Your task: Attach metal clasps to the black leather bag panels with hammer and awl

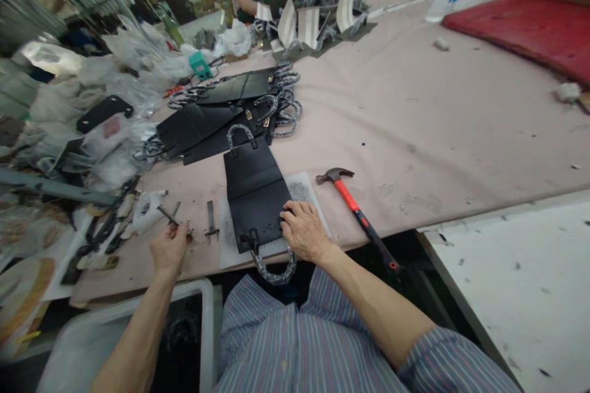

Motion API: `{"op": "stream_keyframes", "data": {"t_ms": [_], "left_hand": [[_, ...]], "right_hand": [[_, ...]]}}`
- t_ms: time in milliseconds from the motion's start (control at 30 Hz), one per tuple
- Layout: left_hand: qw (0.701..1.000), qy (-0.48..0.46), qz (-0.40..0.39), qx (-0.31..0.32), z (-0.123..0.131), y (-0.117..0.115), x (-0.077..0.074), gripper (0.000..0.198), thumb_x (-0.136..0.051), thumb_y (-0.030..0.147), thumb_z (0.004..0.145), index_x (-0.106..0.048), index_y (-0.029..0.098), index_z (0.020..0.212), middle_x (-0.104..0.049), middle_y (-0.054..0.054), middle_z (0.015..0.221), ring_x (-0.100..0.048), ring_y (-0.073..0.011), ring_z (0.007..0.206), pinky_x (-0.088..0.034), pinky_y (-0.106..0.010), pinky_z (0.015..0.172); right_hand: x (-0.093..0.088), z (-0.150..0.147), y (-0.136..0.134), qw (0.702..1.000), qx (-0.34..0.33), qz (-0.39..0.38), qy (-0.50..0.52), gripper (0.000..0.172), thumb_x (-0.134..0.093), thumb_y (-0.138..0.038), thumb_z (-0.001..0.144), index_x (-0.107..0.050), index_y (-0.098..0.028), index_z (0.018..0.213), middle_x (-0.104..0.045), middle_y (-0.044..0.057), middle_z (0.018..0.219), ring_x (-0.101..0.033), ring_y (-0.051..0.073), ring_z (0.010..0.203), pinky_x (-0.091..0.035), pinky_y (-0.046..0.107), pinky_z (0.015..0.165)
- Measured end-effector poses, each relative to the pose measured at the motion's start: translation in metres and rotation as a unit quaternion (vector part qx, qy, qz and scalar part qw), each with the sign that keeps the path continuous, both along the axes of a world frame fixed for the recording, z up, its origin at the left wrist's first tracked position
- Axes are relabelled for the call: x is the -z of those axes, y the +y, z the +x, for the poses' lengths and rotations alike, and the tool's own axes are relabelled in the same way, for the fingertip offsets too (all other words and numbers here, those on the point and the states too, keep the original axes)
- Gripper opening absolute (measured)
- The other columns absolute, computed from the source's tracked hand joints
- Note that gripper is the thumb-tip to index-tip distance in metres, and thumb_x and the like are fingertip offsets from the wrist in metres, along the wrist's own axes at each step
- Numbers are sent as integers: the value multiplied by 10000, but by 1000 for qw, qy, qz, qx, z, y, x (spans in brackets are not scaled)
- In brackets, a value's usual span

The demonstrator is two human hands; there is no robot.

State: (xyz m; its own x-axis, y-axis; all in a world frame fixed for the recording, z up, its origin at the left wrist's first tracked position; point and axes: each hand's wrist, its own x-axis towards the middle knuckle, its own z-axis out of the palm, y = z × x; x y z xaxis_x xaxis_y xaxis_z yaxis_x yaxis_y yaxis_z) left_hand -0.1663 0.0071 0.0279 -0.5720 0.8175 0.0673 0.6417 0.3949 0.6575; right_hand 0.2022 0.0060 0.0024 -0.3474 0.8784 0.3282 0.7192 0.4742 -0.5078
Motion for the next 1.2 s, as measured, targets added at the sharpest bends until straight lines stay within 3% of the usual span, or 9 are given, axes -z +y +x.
{"op": "stream_keyframes", "data": {"t_ms": [100,200,333,467,833,1067,1200], "left_hand": [[993,77,-81,-34,-33,-5,3,278,-577,430,809,-708,185,801,-716,-84,684,-717,-298,779,-567,-375,734],[981,125,-142,-39,-45,-5,7,254,-555,379,838,-721,190,812,-745,-134,741,-720,-352,886,-558,-423,814],[971,164,-174,-3,-37,-5,9,293,-586,373,846,-742,167,986,-773,-193,980,-712,-383,982,-549,-457,866],[964,175,-201,15,-23,-10,8,370,-544,411,896,-734,158,1087,-757,-210,1084,-695,-406,1043,-536,-488,883],[972,175,-154,31,-28,-21,23,368,-511,428,930,-732,152,1031,-712,-189,1080,-670,-349,1027,-532,-436,907],[979,151,-133,24,-22,-27,23,353,-543,391,921,-727,143,1093,-700,-178,1071,-662,-347,1011,-540,-445,891],[977,199,-75,20,-15,-32,15,347,-547,340,921,-717,135,1143,-682,-193,1141,-641,-353,1089,-527,-454,936]], "right_hand": [[1,1,0,1000,-3,-2,10,243,-503,-254,987,-676,-199,1149,-617,116,1285,-531,294,1189,-406,484,1040],[0,3,-1,1000,-15,-8,13,267,-577,-320,961,-668,-191,1177,-610,126,1307,-527,309,1216,-407,495,1056],[2,5,-3,1000,-26,-13,10,356,-652,-323,893,-652,-170,1215,-591,148,1336,-515,335,1255,-401,515,1079],[5,6,-4,999,-32,-16,26,349,-623,-273,875,-642,-180,1210,-598,144,1324,-513,329,1256,-404,526,1086],[6,6,-14,998,-41,-10,40,307,-617,-238,878,-623,-174,1178,-619,138,1267,-533,312,1213,-437,505,1067],[9,7,-19,998,-33,-16,47,314,-640,-261,869,-599,-217,1178,-618,118,1273,-538,318,1219,-447,528,1056],[7,6,-21,999,-26,-17,44,295,-631,-292,891,-597,-222,1176,-616,117,1281,-543,316,1224,-448,527,1056]]}}
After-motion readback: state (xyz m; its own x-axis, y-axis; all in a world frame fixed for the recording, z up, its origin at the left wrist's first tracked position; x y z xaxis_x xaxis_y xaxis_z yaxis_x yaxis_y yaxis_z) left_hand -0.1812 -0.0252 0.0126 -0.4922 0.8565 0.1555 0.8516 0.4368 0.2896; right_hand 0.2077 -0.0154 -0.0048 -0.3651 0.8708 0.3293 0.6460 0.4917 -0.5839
